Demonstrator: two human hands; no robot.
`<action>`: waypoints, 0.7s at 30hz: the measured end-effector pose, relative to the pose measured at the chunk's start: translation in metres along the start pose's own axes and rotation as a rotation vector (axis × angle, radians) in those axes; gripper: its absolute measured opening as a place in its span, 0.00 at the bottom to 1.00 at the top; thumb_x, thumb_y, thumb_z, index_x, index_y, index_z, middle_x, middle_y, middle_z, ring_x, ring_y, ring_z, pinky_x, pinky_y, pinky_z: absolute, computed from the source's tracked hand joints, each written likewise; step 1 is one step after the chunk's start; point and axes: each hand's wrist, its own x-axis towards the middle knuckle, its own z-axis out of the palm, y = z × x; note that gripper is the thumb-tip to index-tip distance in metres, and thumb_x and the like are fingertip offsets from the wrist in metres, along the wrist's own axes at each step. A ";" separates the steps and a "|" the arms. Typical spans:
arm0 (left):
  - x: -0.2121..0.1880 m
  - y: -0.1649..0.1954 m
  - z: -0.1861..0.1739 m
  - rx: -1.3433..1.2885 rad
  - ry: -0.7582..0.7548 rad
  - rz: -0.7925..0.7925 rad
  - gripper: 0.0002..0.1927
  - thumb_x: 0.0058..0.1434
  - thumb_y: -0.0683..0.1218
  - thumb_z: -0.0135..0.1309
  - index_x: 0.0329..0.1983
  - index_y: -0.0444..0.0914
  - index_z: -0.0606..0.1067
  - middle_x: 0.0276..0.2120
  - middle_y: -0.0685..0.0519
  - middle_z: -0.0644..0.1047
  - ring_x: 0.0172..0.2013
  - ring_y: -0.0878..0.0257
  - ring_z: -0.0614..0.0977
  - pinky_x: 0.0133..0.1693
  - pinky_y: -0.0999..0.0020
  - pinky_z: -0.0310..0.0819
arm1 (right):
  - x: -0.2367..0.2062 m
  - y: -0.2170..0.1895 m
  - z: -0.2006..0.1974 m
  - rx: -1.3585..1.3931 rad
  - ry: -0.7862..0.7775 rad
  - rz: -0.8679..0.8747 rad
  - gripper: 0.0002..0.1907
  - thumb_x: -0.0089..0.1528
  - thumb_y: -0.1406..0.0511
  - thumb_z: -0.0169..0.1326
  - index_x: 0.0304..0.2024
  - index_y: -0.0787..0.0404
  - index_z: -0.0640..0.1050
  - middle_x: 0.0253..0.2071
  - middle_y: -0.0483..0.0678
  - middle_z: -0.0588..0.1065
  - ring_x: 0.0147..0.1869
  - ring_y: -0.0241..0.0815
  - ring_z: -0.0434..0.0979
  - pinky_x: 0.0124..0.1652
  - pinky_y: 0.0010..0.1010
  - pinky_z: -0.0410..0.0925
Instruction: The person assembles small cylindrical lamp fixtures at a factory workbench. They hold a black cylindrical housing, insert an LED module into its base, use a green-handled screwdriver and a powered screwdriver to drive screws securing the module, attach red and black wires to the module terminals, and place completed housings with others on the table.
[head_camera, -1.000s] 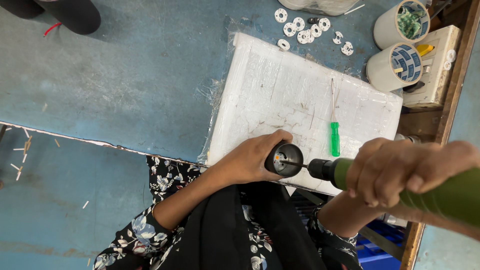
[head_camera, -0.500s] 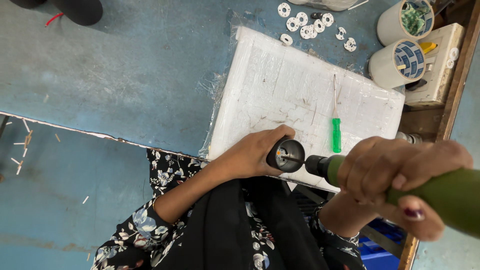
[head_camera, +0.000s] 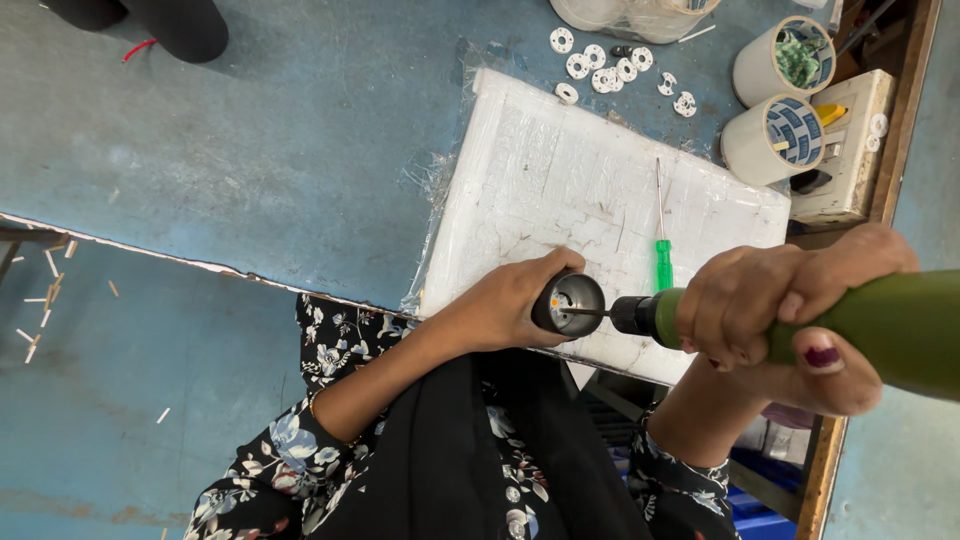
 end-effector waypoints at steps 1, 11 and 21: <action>0.000 0.000 0.000 -0.002 0.000 -0.001 0.34 0.53 0.49 0.69 0.58 0.43 0.64 0.43 0.46 0.80 0.45 0.48 0.84 0.44 0.58 0.76 | -0.002 0.001 -0.002 -0.005 0.001 0.002 0.07 0.61 0.65 0.48 0.41 0.59 0.71 0.18 0.43 0.69 0.15 0.35 0.74 0.23 0.36 0.74; -0.013 -0.001 0.008 0.002 0.007 0.026 0.34 0.51 0.49 0.70 0.56 0.43 0.64 0.41 0.46 0.80 0.43 0.48 0.84 0.44 0.58 0.76 | -0.018 0.011 0.012 0.113 0.002 -0.120 0.09 0.64 0.64 0.46 0.44 0.62 0.68 0.19 0.44 0.67 0.17 0.35 0.72 0.22 0.34 0.73; -0.031 0.030 -0.008 -0.114 0.025 0.210 0.35 0.55 0.49 0.70 0.63 0.43 0.67 0.64 0.46 0.69 0.68 0.49 0.70 0.67 0.55 0.62 | -0.024 -0.030 -0.006 0.080 -0.111 -0.216 0.14 0.66 0.58 0.41 0.49 0.60 0.66 0.23 0.41 0.67 0.21 0.34 0.75 0.25 0.32 0.73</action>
